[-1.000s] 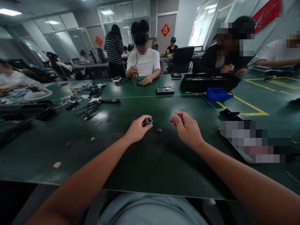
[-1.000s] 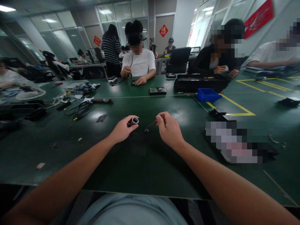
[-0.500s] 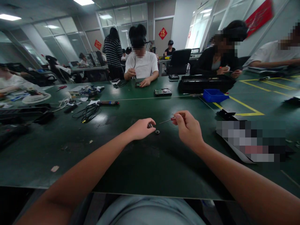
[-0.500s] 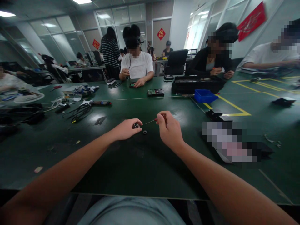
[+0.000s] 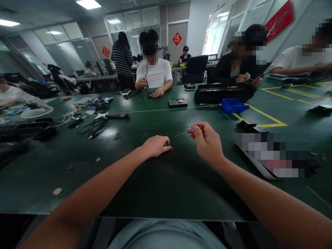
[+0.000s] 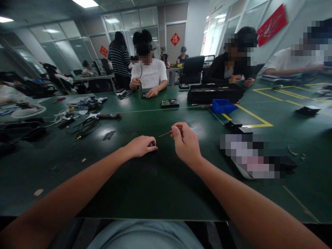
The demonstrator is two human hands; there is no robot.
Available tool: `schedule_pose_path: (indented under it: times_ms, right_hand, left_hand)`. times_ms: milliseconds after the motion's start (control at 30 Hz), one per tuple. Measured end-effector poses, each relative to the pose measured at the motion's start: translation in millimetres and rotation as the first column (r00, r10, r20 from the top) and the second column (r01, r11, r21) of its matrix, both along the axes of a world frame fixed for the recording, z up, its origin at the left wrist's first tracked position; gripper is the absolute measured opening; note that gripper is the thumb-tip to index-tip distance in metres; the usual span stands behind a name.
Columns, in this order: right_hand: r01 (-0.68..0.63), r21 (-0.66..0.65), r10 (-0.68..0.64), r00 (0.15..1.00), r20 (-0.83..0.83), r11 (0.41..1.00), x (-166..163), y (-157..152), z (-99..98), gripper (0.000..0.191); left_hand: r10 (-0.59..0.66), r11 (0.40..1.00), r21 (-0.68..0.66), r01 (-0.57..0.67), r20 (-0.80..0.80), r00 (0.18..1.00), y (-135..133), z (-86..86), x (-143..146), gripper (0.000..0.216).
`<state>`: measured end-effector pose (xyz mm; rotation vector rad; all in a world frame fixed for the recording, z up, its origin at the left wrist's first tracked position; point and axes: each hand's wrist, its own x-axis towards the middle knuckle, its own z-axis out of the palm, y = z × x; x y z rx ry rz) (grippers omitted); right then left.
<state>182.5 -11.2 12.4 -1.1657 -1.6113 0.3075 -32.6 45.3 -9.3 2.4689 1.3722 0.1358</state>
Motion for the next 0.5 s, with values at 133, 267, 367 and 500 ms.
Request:
schedule_pose_path:
  times_ms: [133, 267, 367, 500]
  right_hand:
    - [-0.015, -0.016, 0.015, 1.000, -0.010, 1.000, -1, 0, 0.2, 0.020]
    - [-0.025, -0.028, 0.025, 1.000, -0.011, 0.999, -2, 1, -1.2, 0.021]
    - [-0.028, -0.030, 0.027, 1.000, -0.010, 0.999, 0, 3, -4.4, 0.022]
    - [-0.050, -0.036, 0.050, 0.999, -0.005, 0.998, 0, 5, -7.8, 0.022]
  left_hand:
    - [0.057, 0.998, -0.027, -0.054, 0.133, 0.990, 5, 1.2, -18, 0.029]
    - [0.218, 0.960, -0.248, -0.130, 0.368, 0.904, 5, 6.9, -41, 0.030]
    - [0.420, 0.870, -0.470, -0.148, 0.548, 0.723, 2, 10.5, -65, 0.028]
    - [0.626, 0.771, -0.607, -0.191, 0.671, 0.397, 0, 16.1, -112, 0.026]
